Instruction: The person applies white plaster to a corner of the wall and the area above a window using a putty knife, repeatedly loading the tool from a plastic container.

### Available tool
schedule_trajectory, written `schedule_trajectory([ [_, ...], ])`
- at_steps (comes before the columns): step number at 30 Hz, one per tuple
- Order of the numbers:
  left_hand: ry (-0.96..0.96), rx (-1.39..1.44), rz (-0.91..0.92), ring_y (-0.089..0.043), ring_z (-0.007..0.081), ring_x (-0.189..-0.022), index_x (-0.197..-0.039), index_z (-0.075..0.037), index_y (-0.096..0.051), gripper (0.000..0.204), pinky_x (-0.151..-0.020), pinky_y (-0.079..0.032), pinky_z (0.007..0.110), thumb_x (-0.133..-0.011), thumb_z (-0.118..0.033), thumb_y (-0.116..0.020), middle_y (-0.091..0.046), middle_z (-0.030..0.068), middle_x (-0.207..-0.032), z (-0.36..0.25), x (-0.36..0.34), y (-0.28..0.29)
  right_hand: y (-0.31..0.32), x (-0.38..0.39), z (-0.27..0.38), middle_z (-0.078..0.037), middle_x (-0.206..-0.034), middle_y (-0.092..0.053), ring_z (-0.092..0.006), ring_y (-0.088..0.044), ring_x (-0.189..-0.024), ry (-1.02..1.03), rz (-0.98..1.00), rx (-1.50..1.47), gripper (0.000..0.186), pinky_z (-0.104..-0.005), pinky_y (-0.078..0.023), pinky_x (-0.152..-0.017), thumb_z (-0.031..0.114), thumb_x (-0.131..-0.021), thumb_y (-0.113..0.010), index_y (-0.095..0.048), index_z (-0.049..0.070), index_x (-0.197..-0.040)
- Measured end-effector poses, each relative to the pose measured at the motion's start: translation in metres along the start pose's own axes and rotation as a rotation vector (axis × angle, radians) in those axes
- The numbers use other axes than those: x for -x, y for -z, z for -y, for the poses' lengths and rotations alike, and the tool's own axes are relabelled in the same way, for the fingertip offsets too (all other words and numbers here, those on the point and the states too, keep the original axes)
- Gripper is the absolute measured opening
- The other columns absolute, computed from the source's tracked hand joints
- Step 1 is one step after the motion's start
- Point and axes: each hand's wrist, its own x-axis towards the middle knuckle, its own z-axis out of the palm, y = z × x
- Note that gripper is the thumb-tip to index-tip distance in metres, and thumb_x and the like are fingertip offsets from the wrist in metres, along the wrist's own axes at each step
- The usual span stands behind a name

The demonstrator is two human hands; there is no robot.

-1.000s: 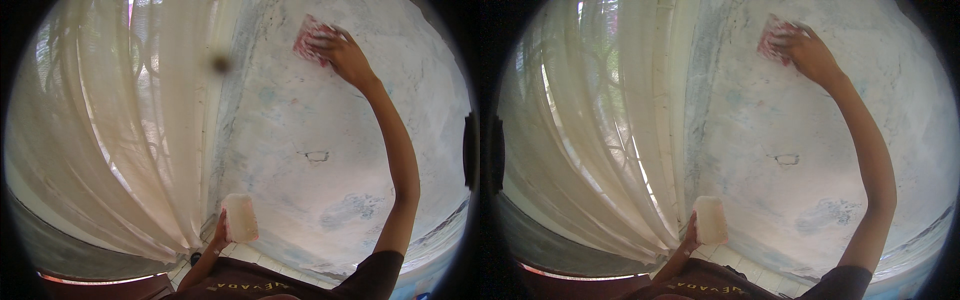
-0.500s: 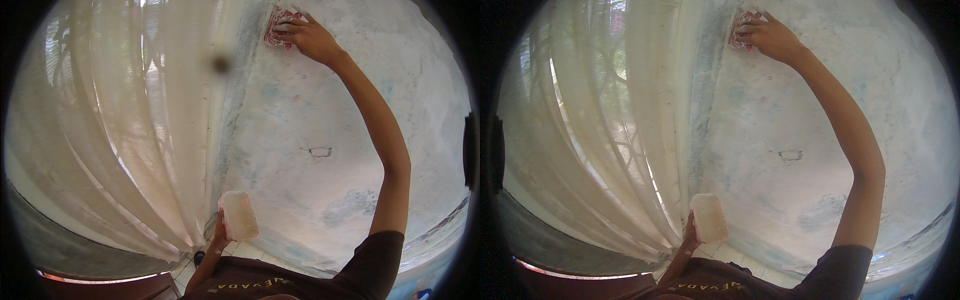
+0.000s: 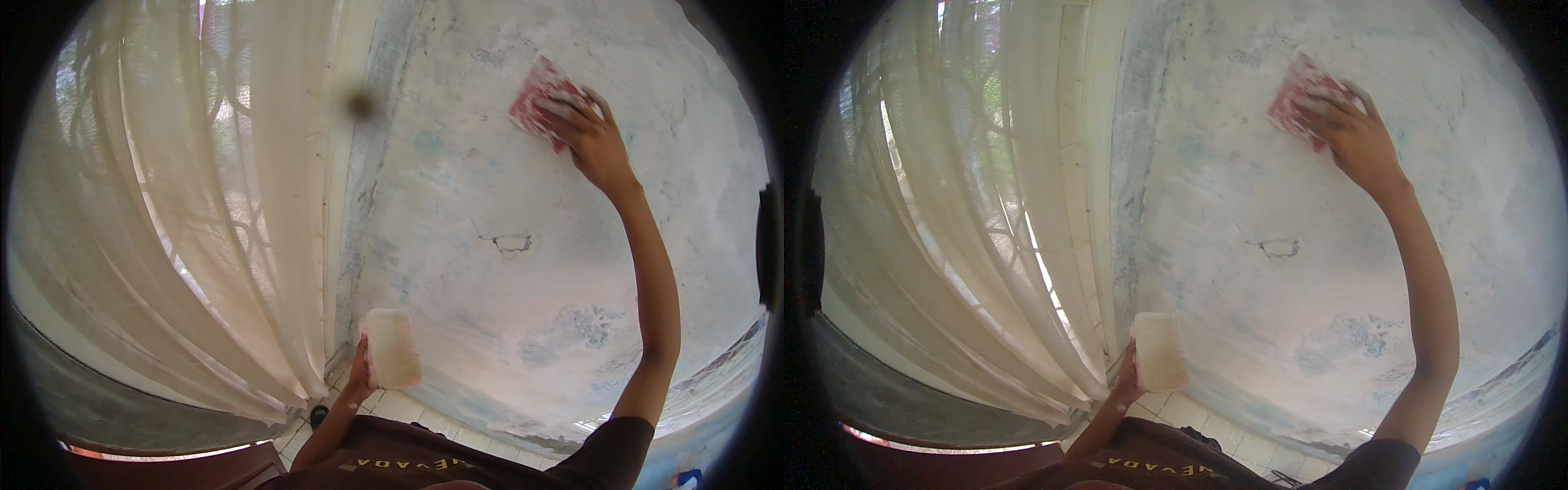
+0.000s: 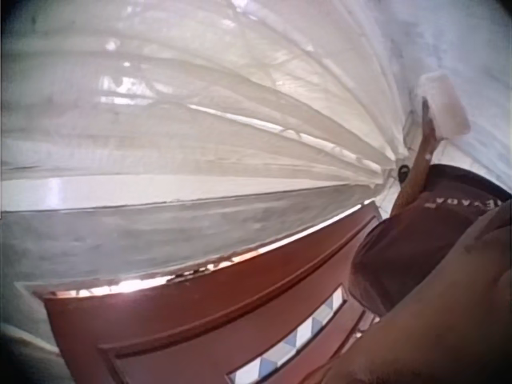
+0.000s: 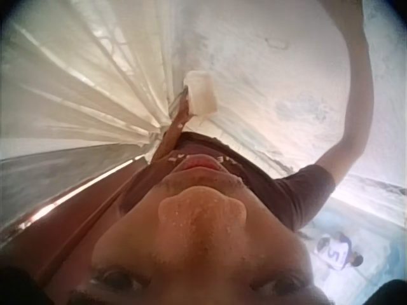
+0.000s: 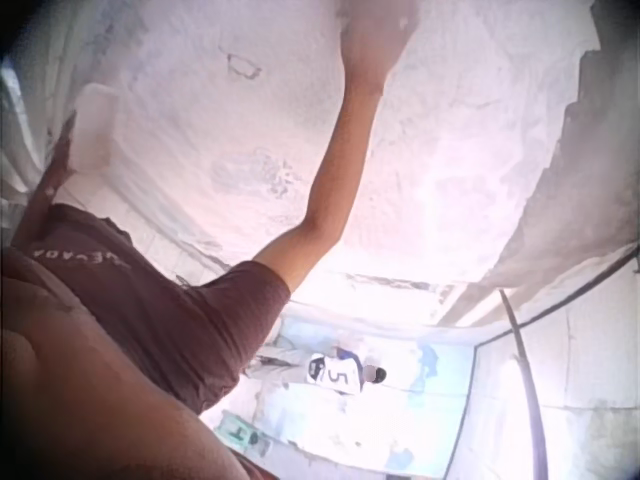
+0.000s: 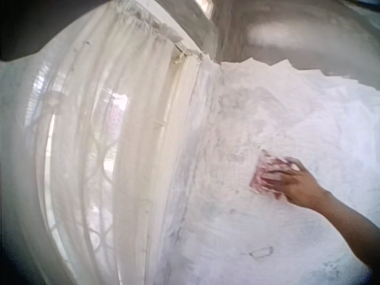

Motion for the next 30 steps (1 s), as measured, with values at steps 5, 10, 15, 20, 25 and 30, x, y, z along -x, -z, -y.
schedule_trajectory([
  [5, 0.024, -0.075, -0.073, -0.054, 0.0338, -0.134, -0.158, -0.012, -0.031, 0.072, -0.111, -0.046, 0.057, -0.106, -0.061, -0.028, -0.048, 0.0149, -0.152, 0.008, 0.000, -0.018, 0.016, 0.035, 0.013, 0.006, -0.139, -0.063, -0.0161, -0.053, -0.134, -0.109, -0.160, 0.116, 0.051, -0.0480, -0.030, -0.123, -0.002, -0.077, -0.068, -0.072, 0.021, -0.123],
  [10, 0.016, 0.101, -0.032, -0.054, 0.0319, -0.135, -0.158, -0.012, -0.032, 0.073, -0.110, -0.047, 0.052, -0.105, -0.063, -0.034, -0.049, 0.0142, -0.152, 0.020, -0.006, 0.040, -0.017, -0.054, 0.019, 0.006, -0.140, -0.062, -0.0150, -0.053, -0.134, 0.034, -0.311, 0.124, 0.052, -0.0484, -0.028, -0.124, 0.001, -0.078, -0.068, -0.071, 0.023, -0.125],
  [15, -0.056, 0.052, -0.057, -0.055, 0.0340, -0.133, -0.157, -0.012, -0.033, 0.080, -0.109, -0.047, 0.058, -0.102, -0.069, -0.032, -0.052, 0.0144, -0.148, 0.029, -0.006, 0.072, -0.074, -0.149, 0.019, 0.007, -0.139, -0.063, -0.0161, -0.049, -0.138, 0.029, -0.236, 0.085, 0.044, -0.0463, -0.030, -0.124, 0.005, -0.086, -0.066, -0.071, 0.024, -0.126],
  [20, -0.023, 0.131, -0.074, -0.056, 0.0338, -0.132, -0.157, -0.013, -0.032, 0.078, -0.109, -0.047, 0.059, -0.103, -0.069, -0.030, -0.051, 0.0142, -0.148, 0.025, -0.002, 0.071, -0.080, -0.151, 0.019, 0.006, -0.138, -0.062, -0.0185, -0.050, -0.136, 0.025, -0.106, 0.113, 0.044, -0.0462, -0.027, -0.125, 0.007, -0.087, -0.068, -0.070, 0.023, -0.128],
  [25, 0.036, 0.107, 0.028, -0.054, 0.0282, -0.133, -0.156, -0.013, -0.035, 0.072, -0.109, -0.048, 0.050, -0.104, -0.063, -0.037, -0.051, 0.0110, -0.149, 0.026, -0.003, 0.068, -0.063, -0.065, 0.024, 0.004, -0.137, -0.063, -0.0203, -0.050, -0.137, -0.053, -0.109, -0.016, 0.042, -0.0483, -0.025, -0.126, 0.007, -0.081, -0.071, -0.072, 0.020, -0.121],
  [30, 0.025, 0.091, 0.007, -0.055, 0.0266, -0.133, -0.156, -0.013, -0.037, 0.068, -0.109, -0.049, 0.047, -0.106, -0.059, -0.038, -0.052, 0.0099, -0.149, 0.036, -0.010, 0.048, -0.015, 0.056, 0.031, 0.005, -0.140, -0.061, -0.0191, -0.051, -0.136, -0.136, -0.124, -0.011, 0.048, -0.0527, -0.026, -0.125, 0.000, -0.079, -0.069, -0.072, 0.020, -0.122],
])
